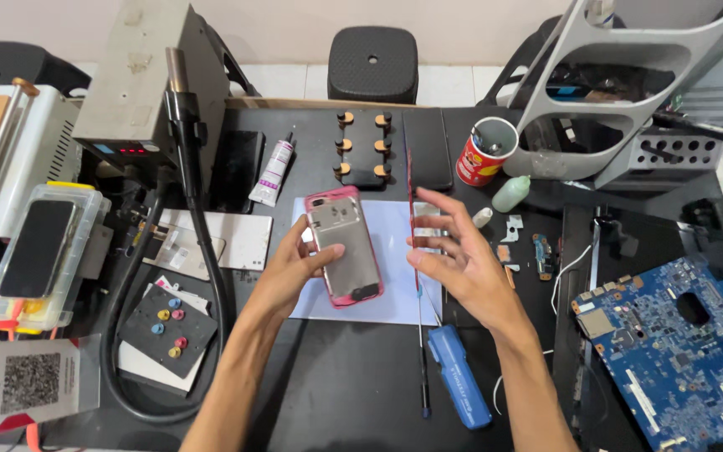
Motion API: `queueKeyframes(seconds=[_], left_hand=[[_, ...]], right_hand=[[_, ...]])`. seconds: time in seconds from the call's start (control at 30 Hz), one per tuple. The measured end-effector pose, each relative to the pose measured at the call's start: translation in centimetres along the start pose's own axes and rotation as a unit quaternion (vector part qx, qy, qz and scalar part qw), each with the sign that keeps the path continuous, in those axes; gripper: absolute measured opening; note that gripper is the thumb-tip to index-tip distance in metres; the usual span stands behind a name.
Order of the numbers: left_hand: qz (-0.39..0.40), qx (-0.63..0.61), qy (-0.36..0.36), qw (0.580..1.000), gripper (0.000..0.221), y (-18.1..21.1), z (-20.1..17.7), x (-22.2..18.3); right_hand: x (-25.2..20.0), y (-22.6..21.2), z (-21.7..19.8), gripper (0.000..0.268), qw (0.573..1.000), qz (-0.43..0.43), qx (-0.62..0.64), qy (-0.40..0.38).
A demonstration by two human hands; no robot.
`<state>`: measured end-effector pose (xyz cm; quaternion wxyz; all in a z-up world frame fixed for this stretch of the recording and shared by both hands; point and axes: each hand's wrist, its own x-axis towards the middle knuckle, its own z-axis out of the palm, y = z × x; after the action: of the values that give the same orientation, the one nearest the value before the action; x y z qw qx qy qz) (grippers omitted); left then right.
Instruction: The person applies adhesive to a smartphone back cover and attaches it to the device. They then place multiple suction cups on the back of the phone to secure the assembly. Finally, the person uses a plastic pry tool to separate the screen from the phone's frame.
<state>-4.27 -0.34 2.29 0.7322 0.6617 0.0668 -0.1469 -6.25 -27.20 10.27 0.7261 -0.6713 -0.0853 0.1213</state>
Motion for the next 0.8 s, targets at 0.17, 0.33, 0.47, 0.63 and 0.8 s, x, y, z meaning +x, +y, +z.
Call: queueKeyframes(seconds=[0.17, 0.33, 0.47, 0.63, 0.8], left_hand=[[0.015, -0.032, 0.006, 0.999, 0.076, 2.8, -0.1, -0.6], [0.027, -0.057, 0.006, 0.998, 0.081, 2.4, 0.3, -1.4], [0.049, -0.091, -0.031, 0.994, 0.075, 1.8, 0.8, -2.1], [0.088, -0.117, -0.059, 0.988, 0.073, 1.1, 1.4, -2.9], [0.034, -0.101, -0.068, 0.992, 0.067, 0.6, 1.4, -2.6]], right_hand=[[-0.4, -1.1, 2.6, 0.068, 0.987, -0.052, -0.146, 0.035], [-0.9, -1.9, 6.2, 0.063, 0.938, -0.08, -0.325, 0.092], [-1.4, -1.5, 8.5, 0.061, 0.912, -0.088, -0.387, 0.105], [-1.7, -1.0, 10.3, 0.063, 0.882, -0.08, -0.449, 0.121], [-1.6, -0.9, 10.6, 0.066, 0.868, -0.091, -0.471, 0.13]])
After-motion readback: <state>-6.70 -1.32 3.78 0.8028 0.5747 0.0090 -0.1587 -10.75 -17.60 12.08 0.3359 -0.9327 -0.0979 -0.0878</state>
